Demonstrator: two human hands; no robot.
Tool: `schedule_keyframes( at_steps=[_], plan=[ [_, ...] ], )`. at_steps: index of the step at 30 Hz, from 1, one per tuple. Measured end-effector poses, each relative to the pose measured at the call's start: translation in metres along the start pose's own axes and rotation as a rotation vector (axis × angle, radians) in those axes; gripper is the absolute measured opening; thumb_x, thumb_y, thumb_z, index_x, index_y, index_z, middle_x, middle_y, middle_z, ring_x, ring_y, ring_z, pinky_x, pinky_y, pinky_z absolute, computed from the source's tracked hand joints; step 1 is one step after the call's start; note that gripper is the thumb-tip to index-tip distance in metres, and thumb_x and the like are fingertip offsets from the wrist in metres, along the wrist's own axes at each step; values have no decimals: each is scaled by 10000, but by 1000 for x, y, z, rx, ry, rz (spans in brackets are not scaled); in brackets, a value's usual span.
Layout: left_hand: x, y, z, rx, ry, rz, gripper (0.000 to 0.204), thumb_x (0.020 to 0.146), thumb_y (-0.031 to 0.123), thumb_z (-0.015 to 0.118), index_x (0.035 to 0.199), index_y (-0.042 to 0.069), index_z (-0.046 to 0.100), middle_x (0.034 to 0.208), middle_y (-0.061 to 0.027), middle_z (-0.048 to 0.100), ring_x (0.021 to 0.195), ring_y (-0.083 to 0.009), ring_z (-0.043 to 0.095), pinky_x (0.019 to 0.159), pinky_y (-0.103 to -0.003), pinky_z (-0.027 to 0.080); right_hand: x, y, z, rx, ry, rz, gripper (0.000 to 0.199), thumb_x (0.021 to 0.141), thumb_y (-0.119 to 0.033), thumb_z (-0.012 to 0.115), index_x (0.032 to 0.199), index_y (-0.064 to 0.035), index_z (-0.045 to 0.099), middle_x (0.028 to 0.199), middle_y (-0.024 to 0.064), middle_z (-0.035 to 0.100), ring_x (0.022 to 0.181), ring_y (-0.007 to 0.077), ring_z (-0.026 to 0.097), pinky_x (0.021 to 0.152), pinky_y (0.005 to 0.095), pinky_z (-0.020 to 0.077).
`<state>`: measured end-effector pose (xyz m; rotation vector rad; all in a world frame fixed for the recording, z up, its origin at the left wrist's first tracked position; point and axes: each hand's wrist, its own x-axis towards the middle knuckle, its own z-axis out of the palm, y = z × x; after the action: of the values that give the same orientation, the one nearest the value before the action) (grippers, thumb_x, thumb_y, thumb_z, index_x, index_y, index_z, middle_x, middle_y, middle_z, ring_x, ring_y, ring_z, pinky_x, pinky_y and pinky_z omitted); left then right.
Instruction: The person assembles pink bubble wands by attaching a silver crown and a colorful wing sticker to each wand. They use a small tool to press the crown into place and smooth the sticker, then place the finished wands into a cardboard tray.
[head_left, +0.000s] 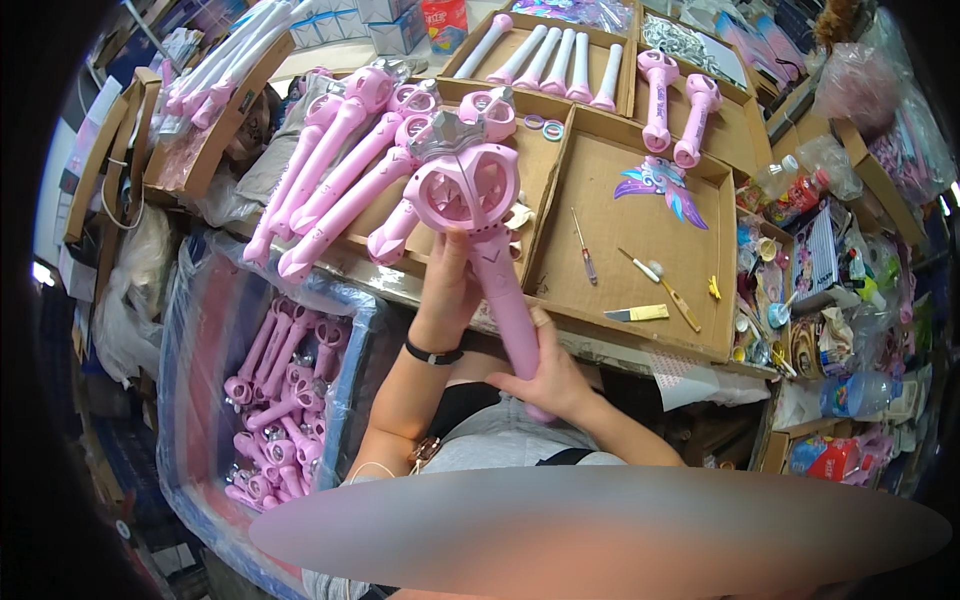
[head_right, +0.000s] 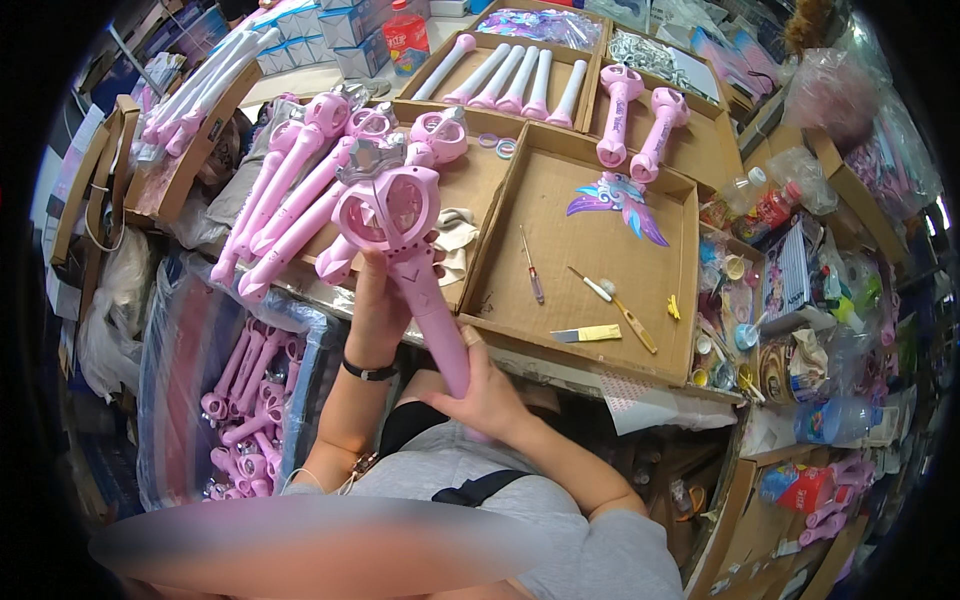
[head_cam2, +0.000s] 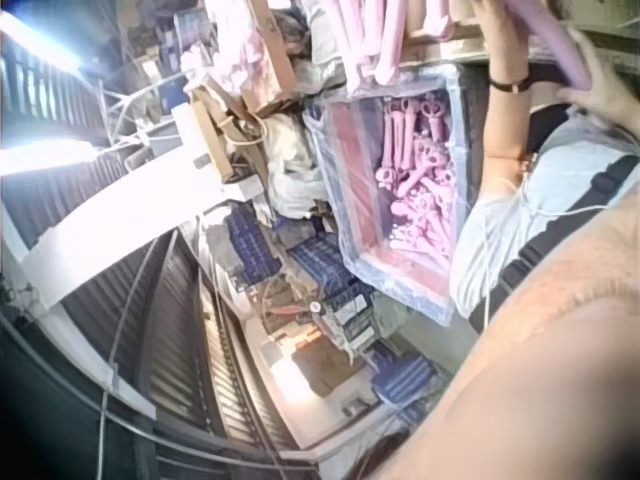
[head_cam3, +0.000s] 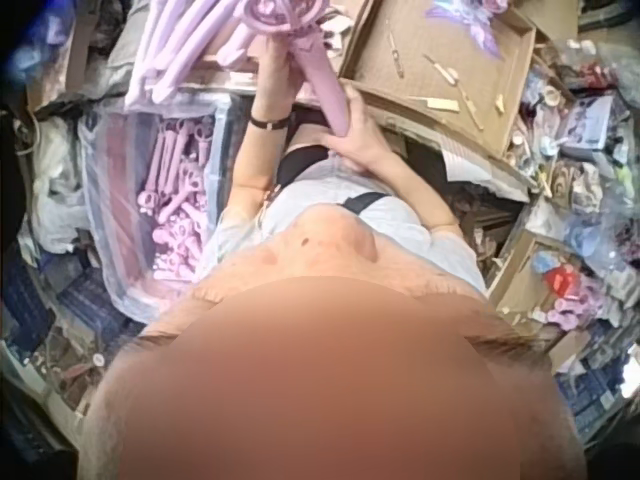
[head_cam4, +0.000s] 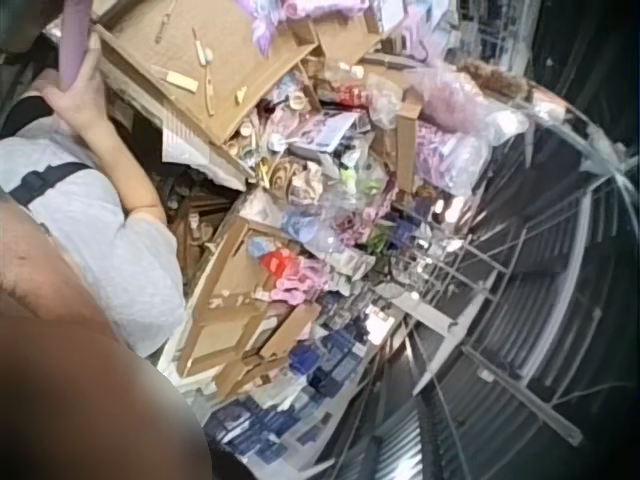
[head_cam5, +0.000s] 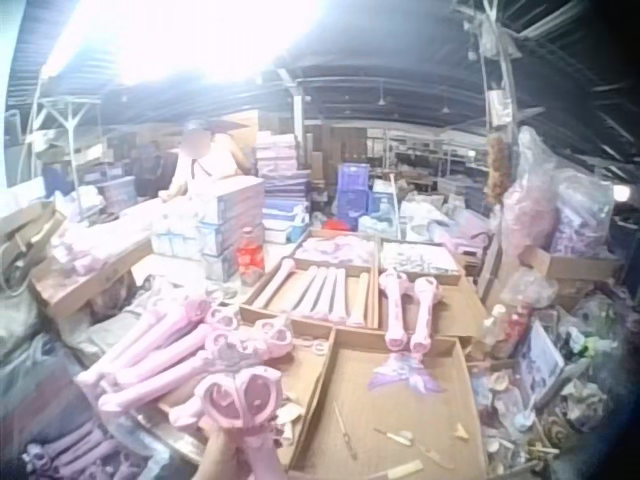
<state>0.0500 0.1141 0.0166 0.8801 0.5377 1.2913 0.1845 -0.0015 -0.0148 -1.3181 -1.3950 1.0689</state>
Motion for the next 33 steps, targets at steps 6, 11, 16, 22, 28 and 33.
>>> schedule_keyframes(
  at_steps=[6,11,16,22,28,33],
  plan=[
    [-21,-14,24,-25,-142,-209,569,843,52,581,1325,58,279,1157,-178,554,821,-185,618,711,-330,526,-7,23,15,59,62,52,542,766,-190,711,1204,-11,446,967,178,625,853,273,646,750,368,502],
    [-17,-16,19,17,-162,-236,523,830,59,589,1285,17,334,1069,-174,589,799,-205,624,704,-328,530,-13,30,22,129,75,41,536,765,-175,711,1202,-12,447,966,173,624,842,258,641,750,361,501],
    [-6,-6,9,-114,-137,-59,876,735,690,553,1287,18,445,1140,-157,597,829,-212,626,732,-330,530,-15,23,23,70,-115,158,556,775,-226,713,1211,-16,438,937,168,632,836,278,646,748,379,500],
    [1,11,-18,62,3,67,1073,642,899,337,1352,97,393,1163,-218,586,672,-128,580,526,-218,454,0,10,0,-338,-204,-250,388,807,-388,668,1011,-68,588,939,128,629,831,311,631,706,389,514],
    [-39,34,-80,167,54,128,1208,537,944,372,1296,5,390,1028,-244,622,543,-137,578,395,-216,434,85,22,-126,-822,177,-503,176,869,-224,528,855,-97,649,865,115,634,768,293,619,684,406,496],
    [-97,33,-114,-160,-224,-228,1137,552,815,615,1296,-12,382,1101,-208,598,716,-210,632,556,-291,518,195,89,-244,-903,505,121,541,685,-453,726,1001,-21,654,929,220,665,949,336,634,836,394,493]
  ],
)
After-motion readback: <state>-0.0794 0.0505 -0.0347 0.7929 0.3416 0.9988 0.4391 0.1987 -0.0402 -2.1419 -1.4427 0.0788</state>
